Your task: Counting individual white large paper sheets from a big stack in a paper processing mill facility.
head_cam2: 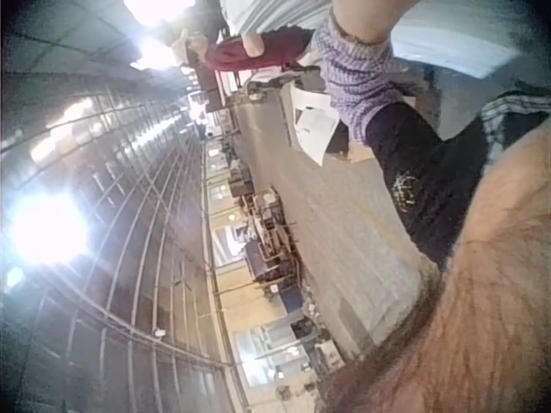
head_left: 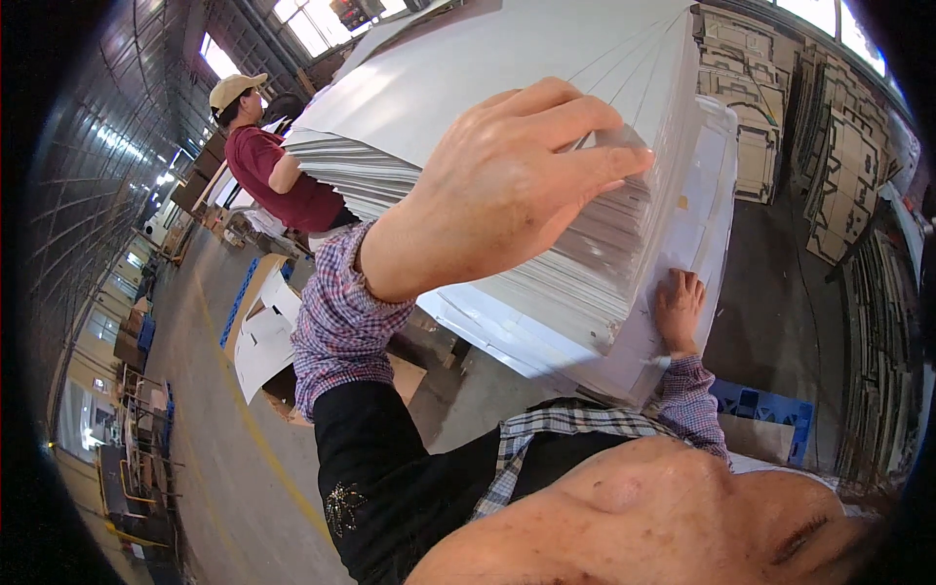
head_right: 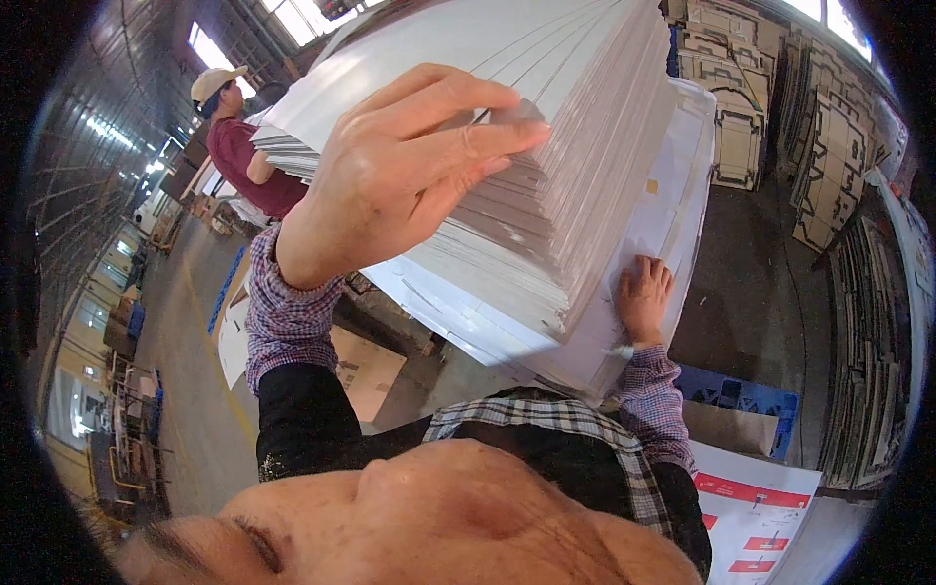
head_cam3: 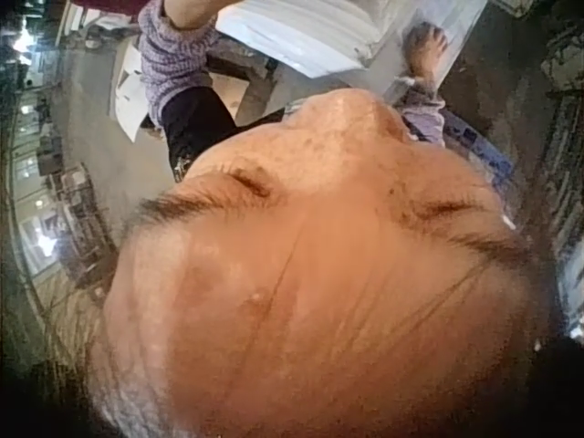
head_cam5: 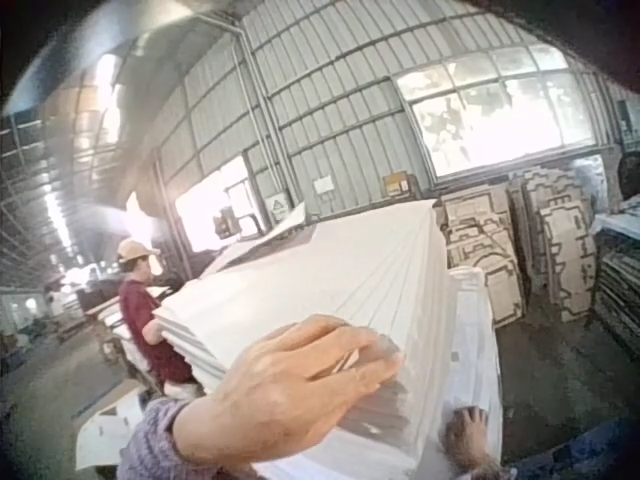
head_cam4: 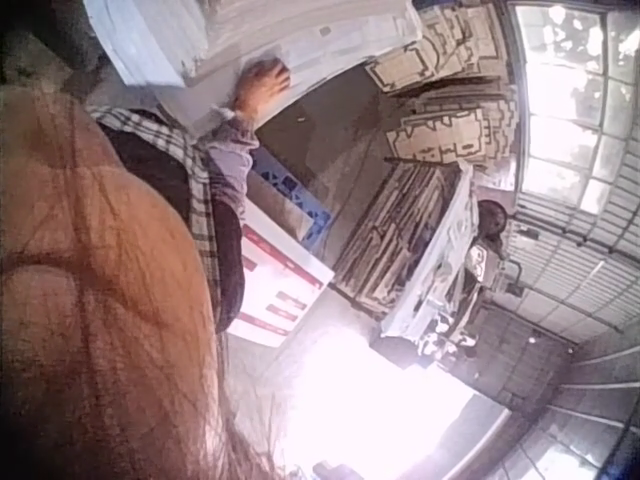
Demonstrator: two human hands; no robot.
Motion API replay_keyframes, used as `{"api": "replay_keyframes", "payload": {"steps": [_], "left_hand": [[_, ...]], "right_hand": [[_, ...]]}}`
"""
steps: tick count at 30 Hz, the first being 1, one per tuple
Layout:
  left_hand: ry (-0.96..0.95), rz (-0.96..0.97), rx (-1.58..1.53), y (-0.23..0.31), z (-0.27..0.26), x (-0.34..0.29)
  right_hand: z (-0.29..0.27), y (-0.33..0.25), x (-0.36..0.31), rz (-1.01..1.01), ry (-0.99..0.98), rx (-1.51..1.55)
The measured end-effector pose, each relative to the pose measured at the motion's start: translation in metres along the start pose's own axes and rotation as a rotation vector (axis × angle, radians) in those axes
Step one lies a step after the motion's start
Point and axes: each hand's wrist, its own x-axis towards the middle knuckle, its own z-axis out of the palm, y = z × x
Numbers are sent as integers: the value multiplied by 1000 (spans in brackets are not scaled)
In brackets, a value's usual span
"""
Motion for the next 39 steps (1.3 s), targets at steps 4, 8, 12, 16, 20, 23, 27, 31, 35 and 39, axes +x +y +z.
{"api": "replay_keyframes", "payload": {"steps": [4,8,12,16,20,23,27,31,35,39], "left_hand": [[37,36,-42,-5,6,-7],[15,40,9,-3,-2,-14],[-10,44,89,-1,-6,-18],[106,102,221,-3,1,-18],[226,135,325,1,14,-15],[300,143,292,-2,19,-16],[311,125,271,-6,20,-18],[358,67,331,-8,22,-23],[338,39,357,-4,18,-28],[263,40,377,1,11,-28]], "right_hand": [[1,3,0,-5,19,24],[4,3,-1,-21,26,15],[2,2,-1,-16,29,34],[1,1,-1,-28,37,13],[2,2,-1,-28,37,-5],[2,3,-1,-12,14,4],[5,4,0,-18,27,12],[6,4,0,-21,33,19],[6,5,-1,-22,26,-3],[6,5,-1,-15,20,-13]]}}
